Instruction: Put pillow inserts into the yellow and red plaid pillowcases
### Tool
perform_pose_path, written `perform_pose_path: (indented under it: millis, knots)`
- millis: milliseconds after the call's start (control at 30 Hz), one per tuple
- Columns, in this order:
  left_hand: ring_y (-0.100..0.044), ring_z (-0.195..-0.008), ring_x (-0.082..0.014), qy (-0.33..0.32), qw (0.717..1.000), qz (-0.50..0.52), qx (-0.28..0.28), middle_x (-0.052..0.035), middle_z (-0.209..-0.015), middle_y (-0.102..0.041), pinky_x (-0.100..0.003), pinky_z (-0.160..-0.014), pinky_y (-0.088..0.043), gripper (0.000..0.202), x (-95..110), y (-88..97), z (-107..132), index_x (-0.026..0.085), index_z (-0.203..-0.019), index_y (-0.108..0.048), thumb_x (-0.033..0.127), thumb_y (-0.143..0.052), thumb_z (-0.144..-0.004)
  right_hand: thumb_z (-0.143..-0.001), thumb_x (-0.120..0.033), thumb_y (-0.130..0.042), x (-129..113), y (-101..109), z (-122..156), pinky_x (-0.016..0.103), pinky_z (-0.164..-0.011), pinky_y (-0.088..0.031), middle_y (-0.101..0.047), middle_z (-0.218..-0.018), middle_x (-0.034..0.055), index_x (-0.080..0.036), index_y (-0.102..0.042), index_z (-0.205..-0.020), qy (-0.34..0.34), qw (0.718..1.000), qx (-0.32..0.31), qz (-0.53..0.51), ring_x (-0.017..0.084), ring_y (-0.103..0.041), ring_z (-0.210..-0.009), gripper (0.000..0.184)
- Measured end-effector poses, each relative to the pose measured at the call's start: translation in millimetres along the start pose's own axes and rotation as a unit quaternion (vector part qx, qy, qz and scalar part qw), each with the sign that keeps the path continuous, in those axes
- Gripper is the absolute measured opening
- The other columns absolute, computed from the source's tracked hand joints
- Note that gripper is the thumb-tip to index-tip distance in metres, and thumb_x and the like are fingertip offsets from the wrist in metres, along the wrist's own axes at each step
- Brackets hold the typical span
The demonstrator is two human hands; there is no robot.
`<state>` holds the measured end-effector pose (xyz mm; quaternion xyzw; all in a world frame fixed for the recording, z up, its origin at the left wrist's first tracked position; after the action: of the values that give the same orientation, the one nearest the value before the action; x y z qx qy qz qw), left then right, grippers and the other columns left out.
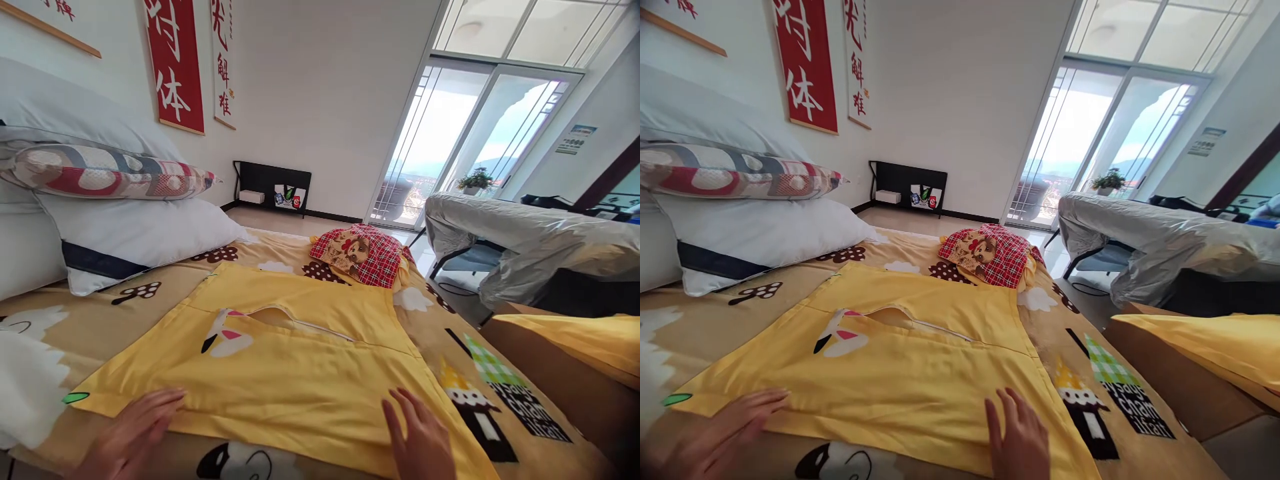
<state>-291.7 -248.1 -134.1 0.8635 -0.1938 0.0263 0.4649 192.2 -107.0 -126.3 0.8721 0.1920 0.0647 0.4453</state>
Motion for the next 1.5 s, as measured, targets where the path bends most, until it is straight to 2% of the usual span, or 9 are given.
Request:
perform_pose_path:
  millis: [167,333,600,900,1000,1100,1267,1367,1500]
  knots:
    - [-0.053,-0.126,-0.0229,0.076,0.992,0.084,-0.055,-0.0025,-0.135,-0.059,-0.038,-0.109,-0.042,0.044,20.3,-9.8,-139.6,0.025,-0.129,-0.060,0.042,-0.042,-0.092,-0.095,-0.042,-0.043,-154.5,-44.0,-105.4,0.034,-0.101,-0.042,-0.058,-0.134,0.0052,-0.024,-0.058,-0.125,0.112,0.935,-0.244,-0.233,0.021,-0.054,-0.122,0.038]
    - [-0.057,-0.121,-0.0267,0.151,0.963,0.196,-0.110,-0.0083,-0.128,-0.063,-0.037,-0.106,-0.043,0.055,-27.8,-51.4,-190.4,0.016,-0.124,-0.063,0.049,-0.036,-0.090,-0.092,-0.031,-0.046,-179.6,-89.8,-147.3,0.040,-0.099,-0.038,-0.061,-0.124,0.0117,-0.018,-0.057,-0.122,0.084,0.940,-0.252,-0.214,0.026,-0.054,-0.116,0.034]
    - [-0.043,-0.135,-0.0244,0.177,0.960,0.156,-0.149,-0.0113,-0.149,-0.041,-0.036,-0.111,-0.036,0.081,-81.6,-74.3,-166.0,0.014,-0.143,-0.043,0.069,-0.017,-0.090,-0.089,-0.024,-0.050,-172.0,-106.9,-140.2,0.031,-0.086,-0.040,-0.067,-0.107,0.0102,-0.019,-0.060,-0.110,0.103,0.950,-0.213,-0.205,0.022,-0.059,-0.100,0.023]
    - [-0.024,-0.144,-0.0266,0.132,0.953,-0.053,-0.268,-0.0091,-0.157,-0.025,-0.049,-0.116,-0.019,0.063,-77.1,-101.4,-139.9,0.025,-0.149,-0.033,0.056,-0.031,-0.094,-0.093,-0.022,-0.046,-161.1,-73.3,-119.5,0.027,-0.083,-0.038,-0.067,-0.081,0.0010,-0.022,-0.068,-0.078,0.223,0.915,-0.244,-0.231,0.015,-0.057,-0.085,0.027]
    - [-0.024,-0.144,-0.0285,0.126,0.954,-0.082,-0.261,-0.0121,-0.156,-0.027,-0.053,-0.114,-0.022,0.057,-52.5,-104.5,-148.5,0.023,-0.148,-0.035,0.047,-0.033,-0.096,-0.095,-0.027,-0.044,-169.6,-68.4,-119.6,0.033,-0.087,-0.037,-0.067,-0.092,0.0037,-0.021,-0.068,-0.084,0.212,0.923,-0.238,-0.213,0.017,-0.057,-0.091,0.027]
    - [-0.025,-0.144,-0.0238,0.012,0.969,-0.026,-0.246,-0.0086,-0.157,-0.025,-0.049,-0.116,-0.021,0.053,7.1,-118.7,-155.2,0.026,-0.151,-0.027,0.039,-0.029,-0.099,-0.094,-0.032,-0.046,-194.7,-72.5,-115.2,0.037,-0.091,-0.038,-0.065,-0.103,0.0070,-0.021,-0.065,-0.102,0.200,0.932,-0.230,-0.194,0.021,-0.056,-0.100,0.024]
    - [-0.024,-0.144,-0.0221,-0.060,0.948,0.056,-0.306,-0.0029,-0.156,-0.027,-0.048,-0.117,-0.018,0.052,64.1,-135.6,-143.1,0.034,-0.149,-0.029,0.051,-0.025,-0.099,-0.094,-0.020,-0.037,-222.9,-76.5,-87.1,0.043,-0.099,-0.038,-0.061,-0.121,0.0147,-0.015,-0.060,-0.119,0.192,0.937,-0.237,-0.172,0.027,-0.053,-0.113,0.034]
    - [-0.025,-0.144,-0.0242,-0.053,0.944,0.057,-0.321,-0.0039,-0.155,-0.026,-0.050,-0.117,-0.019,0.053,70.0,-125.4,-132.3,0.035,-0.148,-0.029,0.051,-0.029,-0.098,-0.096,-0.027,-0.039,-204.1,-65.9,-64.0,0.043,-0.110,-0.032,-0.052,-0.139,0.0114,-0.016,-0.048,-0.137,0.183,0.932,-0.246,-0.192,0.025,-0.046,-0.128,0.044]
    - [-0.030,-0.142,-0.0250,-0.037,0.959,0.026,-0.280,-0.0021,-0.154,-0.030,-0.050,-0.115,-0.026,0.053,66.1,-101.2,-103.1,0.036,-0.149,-0.027,0.049,-0.035,-0.098,-0.097,-0.044,-0.038,-132.3,-53.3,-28.2,0.046,-0.110,-0.035,-0.041,-0.149,0.0049,-0.024,-0.041,-0.144,0.148,0.951,-0.231,-0.144,0.025,-0.038,-0.137,0.052]
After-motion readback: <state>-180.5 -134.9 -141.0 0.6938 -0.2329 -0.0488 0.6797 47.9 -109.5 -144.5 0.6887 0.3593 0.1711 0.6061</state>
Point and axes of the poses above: each hand's wrist, its own z-axis away from the middle knuckle, its own y-axis out of the back of the hand, x = y × z, the point moved 8 cm from there along -z, towards the middle knuckle
